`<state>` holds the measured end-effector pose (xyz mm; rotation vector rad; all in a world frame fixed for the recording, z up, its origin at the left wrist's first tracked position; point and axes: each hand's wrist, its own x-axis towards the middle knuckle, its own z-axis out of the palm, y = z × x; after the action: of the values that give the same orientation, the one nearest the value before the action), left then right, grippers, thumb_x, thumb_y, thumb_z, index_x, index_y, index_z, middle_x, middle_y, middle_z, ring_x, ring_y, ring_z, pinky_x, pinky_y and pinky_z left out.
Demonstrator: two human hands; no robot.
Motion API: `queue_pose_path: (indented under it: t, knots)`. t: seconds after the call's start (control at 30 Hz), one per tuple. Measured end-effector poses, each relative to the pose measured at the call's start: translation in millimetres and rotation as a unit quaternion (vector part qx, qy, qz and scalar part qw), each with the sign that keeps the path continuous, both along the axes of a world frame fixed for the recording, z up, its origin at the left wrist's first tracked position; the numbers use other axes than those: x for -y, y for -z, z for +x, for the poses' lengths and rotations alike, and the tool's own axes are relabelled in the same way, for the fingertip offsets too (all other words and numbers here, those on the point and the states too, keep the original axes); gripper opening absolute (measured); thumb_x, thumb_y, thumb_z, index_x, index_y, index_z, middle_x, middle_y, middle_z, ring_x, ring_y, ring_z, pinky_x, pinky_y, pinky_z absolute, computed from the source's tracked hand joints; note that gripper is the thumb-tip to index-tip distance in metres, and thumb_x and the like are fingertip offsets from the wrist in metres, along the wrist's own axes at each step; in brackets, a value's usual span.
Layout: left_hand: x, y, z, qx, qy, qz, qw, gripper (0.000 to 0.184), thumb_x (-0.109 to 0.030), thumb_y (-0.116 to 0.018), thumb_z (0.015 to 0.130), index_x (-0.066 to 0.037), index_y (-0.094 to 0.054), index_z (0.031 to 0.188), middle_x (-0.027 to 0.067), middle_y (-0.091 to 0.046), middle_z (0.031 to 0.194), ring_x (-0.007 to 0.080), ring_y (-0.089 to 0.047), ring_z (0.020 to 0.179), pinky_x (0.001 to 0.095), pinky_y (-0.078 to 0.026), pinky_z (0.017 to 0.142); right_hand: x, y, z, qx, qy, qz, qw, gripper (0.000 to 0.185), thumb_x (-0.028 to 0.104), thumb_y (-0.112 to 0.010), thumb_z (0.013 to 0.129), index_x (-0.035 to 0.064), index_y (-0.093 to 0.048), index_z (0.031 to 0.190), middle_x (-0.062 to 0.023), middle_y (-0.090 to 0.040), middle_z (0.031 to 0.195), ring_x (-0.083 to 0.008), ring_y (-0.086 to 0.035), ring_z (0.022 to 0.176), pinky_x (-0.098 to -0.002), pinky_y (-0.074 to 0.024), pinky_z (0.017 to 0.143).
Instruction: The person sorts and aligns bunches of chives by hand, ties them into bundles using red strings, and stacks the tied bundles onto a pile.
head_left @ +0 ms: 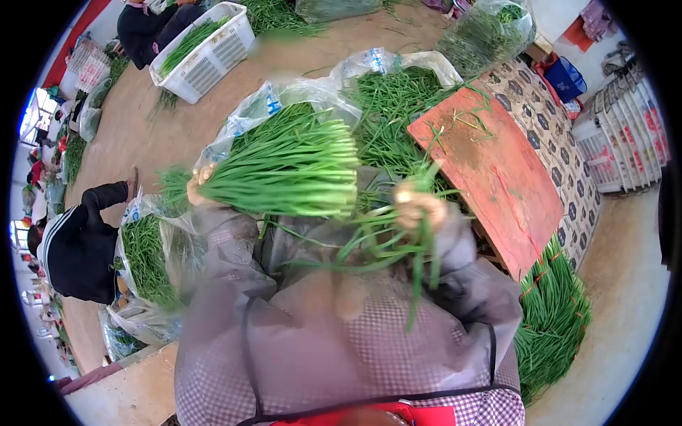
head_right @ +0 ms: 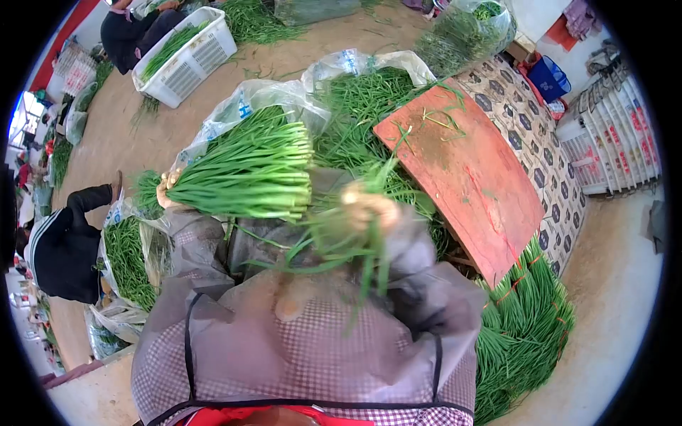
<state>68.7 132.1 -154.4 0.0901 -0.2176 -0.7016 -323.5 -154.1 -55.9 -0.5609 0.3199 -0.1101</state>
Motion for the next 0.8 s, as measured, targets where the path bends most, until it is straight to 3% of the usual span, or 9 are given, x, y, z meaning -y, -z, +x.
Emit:
queue_pose_path:
  t: [0.1,0.2,0.3,0.4,0.5,0.57,0.7,0.73,0.8]
  knots:
    - [5.4,-13.1,-11.4,0.155,-0.076,-0.022,0.985,0.008,-0.011,-0.047,0.082,-0.006,-0.049,0.087,-0.0002,-0.052,0.069,0.0164,-0.053,0.078,0.0371,-0.039,0.095,52.2,-8.0,-40.9,0.092,0.073,-0.038,0.992,0.013,0.017,-0.055,0.086,0.0068,-0.052,0.093,0.0072,-0.036,0.056,-0.0049,-0.029,0.043,-0.0217,-0.0226,0.039]
    - [17.4,-23.7,-24.8,0.135,-0.089,-0.052,0.986,0.009,-0.012,-0.048,0.083,-0.007,-0.048,0.09,-0.0005,-0.05,0.07,0.0158,-0.053,0.079,0.0368,-0.038,0.095,56.4,-26.5,-34.4,-0.098,-0.023,-0.242,0.965,0.021,0.016,-0.06,0.085,-0.0008,-0.064,0.097,-0.005,-0.062,0.075,-0.0096,-0.049,0.057,-0.0226,-0.0399,0.054]
    - [26.8,-31.0,-28.7,0.143,-0.049,-0.066,0.986,0.009,-0.011,-0.05,0.081,-0.007,-0.047,0.089,-0.0006,-0.049,0.07,0.0153,-0.051,0.079,0.0362,-0.037,0.097,32.8,28.8,16.9,-0.084,-0.116,-0.471,0.871,0.046,0.024,-0.065,0.083,0.0018,-0.055,0.123,-0.01,-0.059,0.119,-0.0174,-0.057,0.1,-0.0313,-0.0438,0.089]
    - [28.3,-37.8,-30.4,0.144,-0.025,-0.055,0.988,0.009,-0.01,-0.051,0.081,-0.007,-0.048,0.089,-0.0007,-0.048,0.07,0.0152,-0.051,0.079,0.0357,-0.037,0.097,-44.3,31.6,73.0,-0.006,0.061,-0.083,0.995,0.042,0.01,-0.065,0.081,0.0035,-0.053,0.12,-0.0081,-0.062,0.103,-0.0172,-0.059,0.087,-0.0296,-0.048,0.075]
    - [19.5,-43.8,-28.5,0.161,-0.027,-0.044,0.986,0.006,-0.009,-0.051,0.081,-0.008,-0.049,0.087,-0.0004,-0.048,0.069,0.0155,-0.052,0.079,0.0356,-0.037,0.097,-45.5,53.3,81.7,-0.097,0.064,-0.029,0.993,0.033,0.013,-0.065,0.081,0.0028,-0.058,0.112,-0.0054,-0.062,0.087,-0.0139,-0.056,0.069,-0.024,-0.0444,0.06]
    - [16.2,-53.0,-35.1,0.165,-0.04,-0.017,0.985,0.004,-0.009,-0.051,0.082,-0.008,-0.052,0.086,0.0003,-0.049,0.069,0.0165,-0.053,0.082,0.0366,-0.037,0.098,-24.6,82.6,64.6,-0.056,0.0,-0.352,0.934,0.035,0.008,-0.062,0.081,0.0023,-0.056,0.115,-0.0056,-0.058,0.091,-0.0141,-0.053,0.073,-0.026,-0.0433,0.063]
    - [4.2,-21.2,-11.2,0.215,-0.04,-0.06,0.974,0.008,-0.008,-0.049,0.083,-0.007,-0.053,0.089,0.0009,-0.053,0.072,0.0171,-0.054,0.085,0.0378,-0.037,0.099,12.1,33.4,25.8,-0.086,0.125,-0.045,0.987,0.033,0.011,-0.056,0.086,-0.004,-0.054,0.115,0.0063,-0.041,0.073,-0.0021,-0.033,0.053,-0.0173,-0.0259,0.043]
    - [3.5,-22.9,-13.7,0.214,-0.043,-0.059,0.974,0.008,-0.008,-0.049,0.083,-0.007,-0.053,0.089,0.0009,-0.053,0.072,0.0171,-0.054,0.085,0.0378,-0.037,0.099,30.1,36.2,11.9,0.041,0.118,-0.035,0.992,0.033,0.012,-0.056,0.086,-0.0041,-0.054,0.114,0.0072,-0.039,0.068,-0.0023,-0.033,0.051,-0.0171,-0.0256,0.042]
    - [8.6,-31.2,-21.2,0.204,-0.038,-0.057,0.977,0.009,-0.008,-0.047,0.084,-0.006,-0.053,0.091,0.0011,-0.053,0.073,0.0167,-0.054,0.086,0.0372,-0.035,0.1,62.5,40.3,-8.6,-0.032,0.11,-0.06,0.992,0.031,0.015,-0.057,0.085,-0.0017,-0.058,0.111,0.0075,-0.042,0.064,-0.0023,-0.036,0.05,-0.0167,-0.0263,0.043]
